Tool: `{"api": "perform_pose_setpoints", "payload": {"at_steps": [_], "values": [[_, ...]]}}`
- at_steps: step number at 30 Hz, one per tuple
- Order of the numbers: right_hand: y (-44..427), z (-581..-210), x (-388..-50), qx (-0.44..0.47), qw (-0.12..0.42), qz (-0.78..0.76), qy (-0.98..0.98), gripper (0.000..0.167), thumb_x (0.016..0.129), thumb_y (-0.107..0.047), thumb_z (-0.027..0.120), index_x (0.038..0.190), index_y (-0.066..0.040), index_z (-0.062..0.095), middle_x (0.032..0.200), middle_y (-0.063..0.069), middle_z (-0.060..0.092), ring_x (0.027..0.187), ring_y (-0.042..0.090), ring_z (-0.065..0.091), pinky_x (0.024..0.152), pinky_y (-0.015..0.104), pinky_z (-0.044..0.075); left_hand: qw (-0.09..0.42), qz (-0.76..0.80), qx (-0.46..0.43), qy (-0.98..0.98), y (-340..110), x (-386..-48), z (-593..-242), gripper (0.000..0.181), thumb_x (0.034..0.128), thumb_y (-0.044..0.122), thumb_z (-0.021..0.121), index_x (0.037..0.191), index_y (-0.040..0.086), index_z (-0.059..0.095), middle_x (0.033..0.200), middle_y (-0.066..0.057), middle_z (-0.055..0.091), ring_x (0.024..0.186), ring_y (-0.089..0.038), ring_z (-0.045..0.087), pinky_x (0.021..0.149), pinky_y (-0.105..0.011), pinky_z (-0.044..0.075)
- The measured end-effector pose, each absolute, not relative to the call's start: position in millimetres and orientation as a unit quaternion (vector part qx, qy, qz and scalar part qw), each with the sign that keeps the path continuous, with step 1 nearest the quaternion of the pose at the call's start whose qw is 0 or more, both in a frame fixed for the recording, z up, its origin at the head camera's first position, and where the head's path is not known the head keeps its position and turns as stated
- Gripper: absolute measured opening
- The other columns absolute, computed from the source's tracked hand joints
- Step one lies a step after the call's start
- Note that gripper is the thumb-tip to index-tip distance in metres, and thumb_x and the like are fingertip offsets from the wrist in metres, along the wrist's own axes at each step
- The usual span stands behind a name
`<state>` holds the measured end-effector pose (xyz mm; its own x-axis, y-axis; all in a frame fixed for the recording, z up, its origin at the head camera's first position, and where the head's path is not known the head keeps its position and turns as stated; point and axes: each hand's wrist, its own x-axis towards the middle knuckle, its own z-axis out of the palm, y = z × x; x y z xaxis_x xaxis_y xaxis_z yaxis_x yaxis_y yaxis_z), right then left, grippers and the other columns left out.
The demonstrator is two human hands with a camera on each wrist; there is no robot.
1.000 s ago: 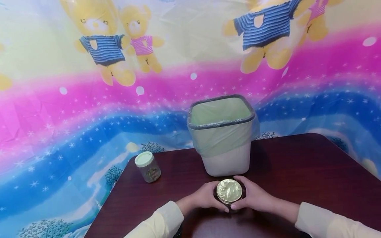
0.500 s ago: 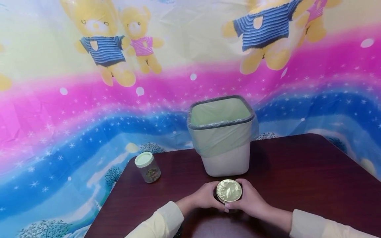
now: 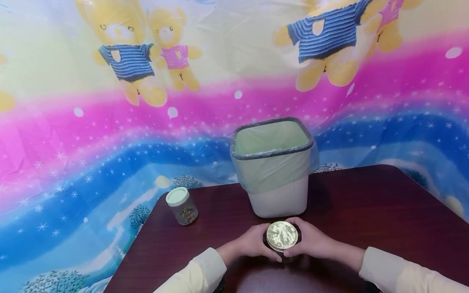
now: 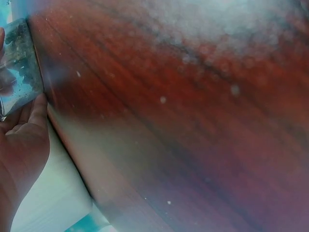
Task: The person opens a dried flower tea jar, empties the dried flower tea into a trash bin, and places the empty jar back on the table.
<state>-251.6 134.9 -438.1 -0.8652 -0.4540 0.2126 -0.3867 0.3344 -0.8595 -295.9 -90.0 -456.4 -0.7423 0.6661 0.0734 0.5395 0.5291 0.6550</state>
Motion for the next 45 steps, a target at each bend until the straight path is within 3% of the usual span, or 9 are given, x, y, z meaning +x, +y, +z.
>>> {"api": "perform_pose_setpoints", "payload": {"at_steps": [14,23,29,34,40,45], "values": [[154.1,-431.7,-279.4,-0.352,0.145,-0.496,0.780,0.077,0.068,-0.015,0.085,0.131,0.006,0.045,0.117,0.010,0.056,0.103,0.022,0.055,0.088,0.022,0.043,0.097,0.351,0.351,0.863,-87.2,-296.3,-455.6,0.065,0.0611,0.028,0.093,0.116,0.016,0.062,0.101,0.019,0.060,0.093,0.003,0.056,0.086,-0.017,0.045],[153.1,-430.1,-279.4,-0.363,0.161,-0.522,0.755,0.081,0.071,-0.012,0.085,0.134,0.009,0.040,0.123,0.014,0.054,0.110,0.026,0.053,0.092,0.020,0.039,0.106,0.358,0.349,0.860,-88.2,-298.0,-453.7,0.064,0.0615,0.026,0.093,0.116,0.015,0.061,0.100,0.018,0.060,0.092,0.002,0.057,0.086,-0.018,0.045],[146.7,-429.2,-265.8,-0.303,0.085,-0.506,0.803,0.093,0.068,-0.019,0.088,0.135,0.015,0.035,0.125,0.020,0.053,0.111,0.033,0.052,0.088,0.023,0.044,0.108,0.351,0.350,0.861,-88.7,-299.2,-454.2,0.066,0.0614,0.026,0.093,0.118,0.014,0.061,0.101,0.018,0.060,0.093,0.003,0.057,0.086,-0.017,0.045],[130.6,-429.9,-245.6,-0.216,0.014,-0.514,0.830,0.092,0.061,-0.018,0.092,0.128,0.017,0.039,0.116,0.021,0.054,0.102,0.030,0.057,0.082,0.030,0.049,0.111,0.353,0.347,0.862,-89.5,-298.5,-454.5,0.067,0.0613,0.026,0.093,0.119,0.014,0.061,0.101,0.018,0.060,0.093,0.002,0.057,0.086,-0.018,0.045],[112.1,-435.3,-229.3,-0.128,-0.050,-0.489,0.861,0.099,0.046,-0.026,0.098,0.121,0.013,0.045,0.114,0.019,0.054,0.105,0.030,0.054,0.091,0.043,0.044,0.104,0.347,0.345,0.866,-89.8,-297.7,-455.7,0.065,0.0610,0.025,0.093,0.118,0.015,0.061,0.100,0.018,0.060,0.092,0.002,0.056,0.085,-0.018,0.045],[107.1,-439.1,-227.7,-0.105,-0.063,-0.478,0.870,0.098,0.047,-0.023,0.097,0.121,0.013,0.045,0.116,0.022,0.053,0.108,0.033,0.053,0.092,0.047,0.042,0.102,0.346,0.351,0.864,-89.2,-297.4,-456.7,0.063,0.0624,0.025,0.092,0.117,0.016,0.062,0.100,0.018,0.061,0.092,0.003,0.056,0.085,-0.018,0.045]]}}
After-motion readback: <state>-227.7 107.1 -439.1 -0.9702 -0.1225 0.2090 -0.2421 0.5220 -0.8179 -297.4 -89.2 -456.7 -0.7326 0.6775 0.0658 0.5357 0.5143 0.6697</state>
